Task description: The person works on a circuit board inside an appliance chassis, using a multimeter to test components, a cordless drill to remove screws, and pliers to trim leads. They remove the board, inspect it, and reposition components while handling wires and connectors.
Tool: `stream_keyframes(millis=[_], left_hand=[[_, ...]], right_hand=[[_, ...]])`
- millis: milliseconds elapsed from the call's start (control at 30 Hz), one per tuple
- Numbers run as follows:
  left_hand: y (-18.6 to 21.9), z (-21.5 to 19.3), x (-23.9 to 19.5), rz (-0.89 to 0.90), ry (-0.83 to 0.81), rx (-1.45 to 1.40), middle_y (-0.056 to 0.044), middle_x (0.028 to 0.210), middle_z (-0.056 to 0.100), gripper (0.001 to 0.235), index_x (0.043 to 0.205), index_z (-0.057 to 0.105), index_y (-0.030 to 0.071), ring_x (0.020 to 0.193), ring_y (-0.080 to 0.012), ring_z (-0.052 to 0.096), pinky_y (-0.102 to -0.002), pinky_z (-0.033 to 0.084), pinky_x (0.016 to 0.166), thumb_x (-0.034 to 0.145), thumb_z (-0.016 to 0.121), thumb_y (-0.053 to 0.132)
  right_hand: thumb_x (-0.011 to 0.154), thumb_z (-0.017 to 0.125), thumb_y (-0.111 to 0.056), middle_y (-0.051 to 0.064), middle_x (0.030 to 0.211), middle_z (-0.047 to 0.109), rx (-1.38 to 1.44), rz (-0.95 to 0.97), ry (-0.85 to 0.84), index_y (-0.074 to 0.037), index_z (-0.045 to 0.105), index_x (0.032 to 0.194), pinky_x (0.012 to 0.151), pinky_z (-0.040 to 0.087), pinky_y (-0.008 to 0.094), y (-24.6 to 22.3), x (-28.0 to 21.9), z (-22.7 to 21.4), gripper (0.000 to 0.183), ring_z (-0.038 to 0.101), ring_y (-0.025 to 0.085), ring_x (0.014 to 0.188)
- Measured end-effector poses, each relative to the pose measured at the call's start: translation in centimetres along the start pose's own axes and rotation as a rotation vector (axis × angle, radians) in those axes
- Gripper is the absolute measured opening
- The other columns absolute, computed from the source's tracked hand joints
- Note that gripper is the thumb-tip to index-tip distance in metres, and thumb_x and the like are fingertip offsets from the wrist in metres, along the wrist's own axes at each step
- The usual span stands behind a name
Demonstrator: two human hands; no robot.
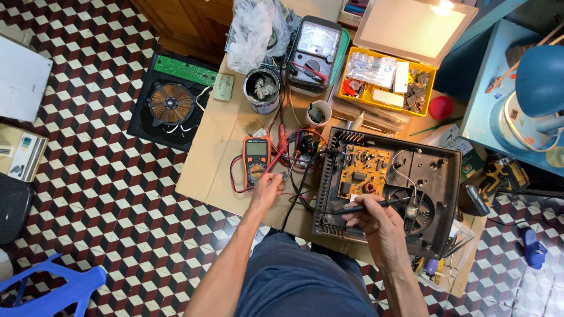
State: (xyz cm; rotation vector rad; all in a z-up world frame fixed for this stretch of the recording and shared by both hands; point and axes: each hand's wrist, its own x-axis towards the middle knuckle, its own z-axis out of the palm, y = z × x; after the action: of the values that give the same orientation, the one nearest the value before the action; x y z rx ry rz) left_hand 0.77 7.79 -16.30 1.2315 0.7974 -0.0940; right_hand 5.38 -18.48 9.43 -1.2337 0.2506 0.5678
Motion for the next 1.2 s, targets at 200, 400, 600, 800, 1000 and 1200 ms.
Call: stream_keyframes(millis=[200, 400, 600, 800, 1000, 1200], left_hand=[[-0.5, 1.5, -0.6, 0.197, 0.091, 0.274, -0.007, 0.090, 0.077, 0.033, 0.108, 0.070, 0.001, 0.081, -0.0134, 0.071, -0.027, 0.055, 0.072, 0.097, 0.067, 0.032], [6.3, 1.5, 0.3, 0.057, 0.025, 0.008, -0.007, 0.092, 0.075, 0.033, 0.110, 0.071, 0.005, 0.082, -0.0128, 0.070, -0.026, 0.057, 0.076, 0.094, 0.070, 0.034], [13.3, 2.3, 2.3, 0.104, 0.007, -0.201, -0.007, 0.096, 0.074, 0.036, 0.110, 0.071, 0.000, 0.083, -0.0117, 0.070, -0.025, 0.058, 0.076, 0.095, 0.069, 0.033], [17.4, 0.8, 2.4, 0.272, -0.048, -0.281, -0.009, 0.099, 0.074, 0.034, 0.113, 0.069, -0.002, 0.084, -0.0136, 0.068, -0.026, 0.055, 0.072, 0.094, 0.072, 0.027], [21.3, 2.3, 10.1, 0.474, -0.048, -0.125, -0.011, 0.109, 0.070, 0.040, 0.125, 0.060, 0.005, 0.099, -0.0223, 0.066, -0.033, 0.057, 0.085, 0.094, 0.071, 0.027], [24.9, 3.4, 17.0, 0.943, -0.082, 0.577, -0.025, 0.130, 0.066, 0.026, 0.098, 0.073, 0.006, 0.147, -0.0442, 0.040, -0.050, 0.045, 0.108, 0.094, 0.077, 0.031]], right_hand=[[0.100, 0.056, -0.023, 0.019, 0.099, 0.077, -0.176, 0.116, 0.022, 0.005, 0.069, 0.106, 0.075, 0.059, 0.035, 1.5, 0.2, -0.2, 0.032, 0.074, 0.024, 0.085], [0.099, 0.058, -0.026, 0.019, 0.100, 0.078, -0.133, 0.205, -0.029, 0.006, 0.070, 0.110, 0.076, 0.059, 0.036, 0.8, -0.8, 3.0, 0.035, 0.073, 0.024, 0.085], [0.094, 0.059, -0.024, 0.012, 0.108, 0.078, -0.133, 0.174, -0.213, -0.002, 0.070, 0.116, 0.086, 0.058, 0.029, -2.2, -1.2, 9.6, 0.033, 0.074, 0.017, 0.097], [0.097, 0.060, -0.031, 0.016, 0.086, 0.077, -0.282, 0.087, -0.075, 0.005, 0.071, 0.104, 0.069, 0.057, 0.033, -1.9, 1.8, 6.2, 0.038, 0.073, 0.021, 0.073], [0.095, 0.062, -0.045, 0.020, 0.063, 0.072, -0.830, 0.349, 0.202, 0.009, 0.074, 0.090, 0.052, 0.054, 0.036, -0.2, 5.3, 0.3, 0.055, 0.070, 0.024, 0.053], [0.094, 0.060, -0.049, 0.015, 0.069, 0.081, -1.038, 0.537, 0.290, 0.002, 0.081, 0.105, 0.054, 0.060, 0.033, -0.1, 5.2, -1.8, 0.057, 0.075, 0.021, 0.051]])
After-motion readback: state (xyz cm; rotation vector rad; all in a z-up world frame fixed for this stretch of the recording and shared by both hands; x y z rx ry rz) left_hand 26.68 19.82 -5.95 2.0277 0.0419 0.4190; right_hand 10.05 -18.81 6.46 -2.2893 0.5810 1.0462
